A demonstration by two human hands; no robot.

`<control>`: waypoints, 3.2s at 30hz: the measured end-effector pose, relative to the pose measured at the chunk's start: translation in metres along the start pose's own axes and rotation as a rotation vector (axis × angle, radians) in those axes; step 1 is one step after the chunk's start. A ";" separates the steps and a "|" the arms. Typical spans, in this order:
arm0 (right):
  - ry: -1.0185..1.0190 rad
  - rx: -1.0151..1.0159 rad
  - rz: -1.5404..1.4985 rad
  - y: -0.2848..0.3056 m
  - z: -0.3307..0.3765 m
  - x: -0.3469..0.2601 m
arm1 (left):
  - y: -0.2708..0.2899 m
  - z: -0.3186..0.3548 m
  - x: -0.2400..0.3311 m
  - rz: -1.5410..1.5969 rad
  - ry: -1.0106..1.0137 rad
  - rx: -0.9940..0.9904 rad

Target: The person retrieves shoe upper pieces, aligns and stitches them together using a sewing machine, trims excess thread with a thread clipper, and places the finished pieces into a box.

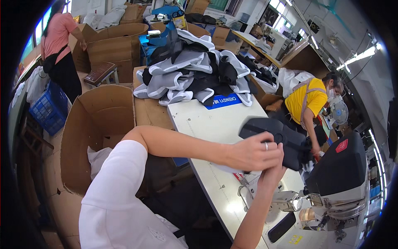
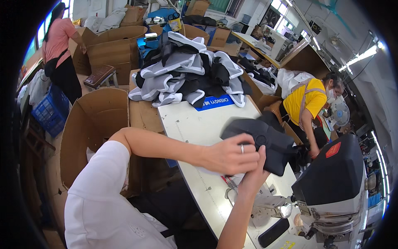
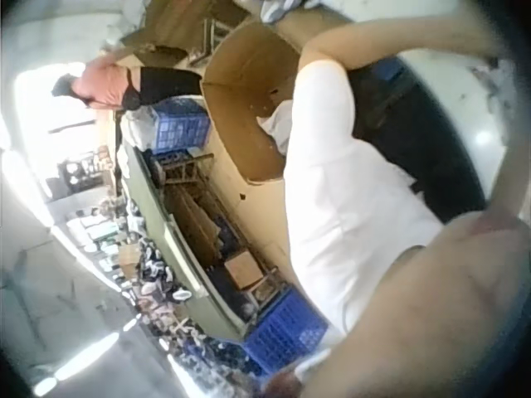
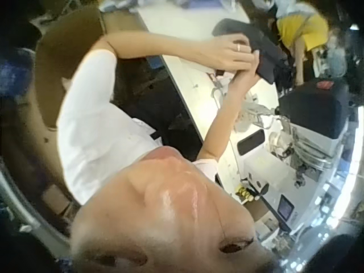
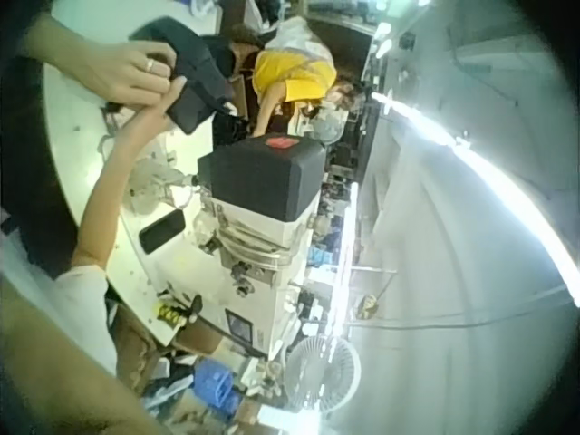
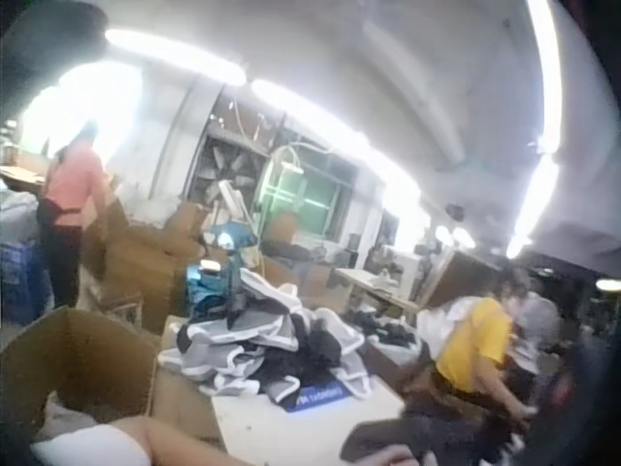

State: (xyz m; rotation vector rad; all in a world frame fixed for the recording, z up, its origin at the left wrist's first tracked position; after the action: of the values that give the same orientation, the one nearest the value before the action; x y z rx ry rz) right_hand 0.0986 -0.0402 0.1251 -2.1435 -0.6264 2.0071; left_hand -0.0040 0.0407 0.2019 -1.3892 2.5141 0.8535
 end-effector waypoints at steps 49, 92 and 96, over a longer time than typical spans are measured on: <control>0.203 0.530 1.262 0.309 0.018 -0.106 | -0.184 -0.017 -0.023 0.623 0.219 0.249; 0.265 0.188 1.463 0.176 0.106 -0.093 | -0.158 -0.029 0.065 1.268 0.401 0.038; 0.316 0.270 1.215 0.175 0.104 -0.098 | -0.144 -0.039 0.065 1.138 0.216 0.030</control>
State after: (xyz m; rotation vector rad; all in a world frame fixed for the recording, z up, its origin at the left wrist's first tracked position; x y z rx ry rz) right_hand 0.0305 -0.2551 0.1385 -2.8177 1.1991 1.7920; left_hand 0.0820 -0.0870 0.1503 0.1246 3.3967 0.7699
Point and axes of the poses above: each hand's wrist, its own z-axis away from the middle knuckle, its own y-axis out of the back of the hand, x = y × z, the point moved 7 cm from there along -z, towards the middle knuckle, and after that the axes turned 1 degree about -y, right-handed, at the moved point
